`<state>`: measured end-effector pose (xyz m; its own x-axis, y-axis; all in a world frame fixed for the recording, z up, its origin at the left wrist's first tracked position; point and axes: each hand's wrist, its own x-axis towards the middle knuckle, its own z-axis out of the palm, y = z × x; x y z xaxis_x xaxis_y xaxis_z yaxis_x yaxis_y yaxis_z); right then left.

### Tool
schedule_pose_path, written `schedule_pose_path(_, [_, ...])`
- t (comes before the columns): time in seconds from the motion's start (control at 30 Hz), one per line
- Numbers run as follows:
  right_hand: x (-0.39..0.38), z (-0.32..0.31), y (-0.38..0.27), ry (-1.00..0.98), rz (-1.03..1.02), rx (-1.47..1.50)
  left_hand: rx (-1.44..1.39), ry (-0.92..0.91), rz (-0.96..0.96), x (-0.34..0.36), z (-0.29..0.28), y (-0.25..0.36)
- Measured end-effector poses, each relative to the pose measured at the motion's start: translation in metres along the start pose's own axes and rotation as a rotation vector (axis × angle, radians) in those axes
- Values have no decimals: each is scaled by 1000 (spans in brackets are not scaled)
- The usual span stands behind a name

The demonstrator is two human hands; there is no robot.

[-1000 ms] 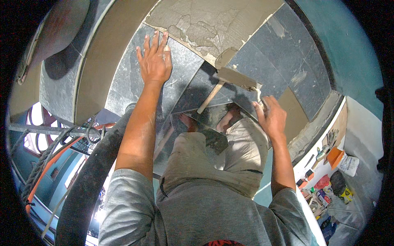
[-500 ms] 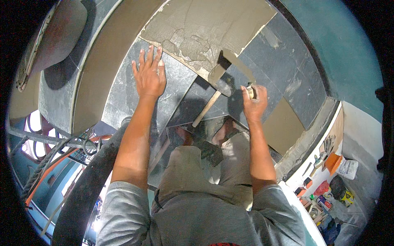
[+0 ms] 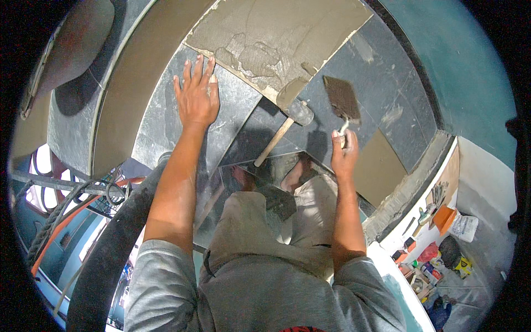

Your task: The person uses a rubber mallet to tap a tile into place on a stair step. They then pick up a new tile, scoop cement from a bucket with a trowel, and spread the cement onto the back of the tile.

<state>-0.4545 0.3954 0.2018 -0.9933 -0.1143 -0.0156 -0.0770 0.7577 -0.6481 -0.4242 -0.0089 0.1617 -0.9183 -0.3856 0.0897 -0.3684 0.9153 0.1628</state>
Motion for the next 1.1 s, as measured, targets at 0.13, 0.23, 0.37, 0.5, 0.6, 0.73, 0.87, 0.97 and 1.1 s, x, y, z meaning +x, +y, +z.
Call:
schedule_pose_path(0.13, [34,-34,-48,-272,-148,-200,8,-4,-5,1,1,0])
schedule_pose_path(0.23, [65,-43,-69,-418,-239,-471,-29,31,0,0,-1,1])
schedule_pose_path(0.37, [111,-42,-80,-536,-269,-637,-46,24,-1,0,-3,1])
schedule_pose_path(0.5, [142,-35,-90,-382,-309,-667,-21,6,-15,2,-3,1])
schedule_pose_path(0.6, [136,-31,-102,-347,-262,-691,-13,-45,-33,0,-4,0])
schedule_pose_path(0.73, [108,-21,-113,-570,-308,-560,-69,26,-9,-1,-4,1])
schedule_pose_path(0.87, [108,-13,-109,-602,-326,-635,-81,23,-11,-1,-3,1])
schedule_pose_path(0.97, [126,-14,-106,-519,-287,-704,-77,18,-11,-1,-4,0])
schedule_pose_path(1.1, [132,-15,-112,-396,-258,-646,-75,2,-15,0,-5,1])
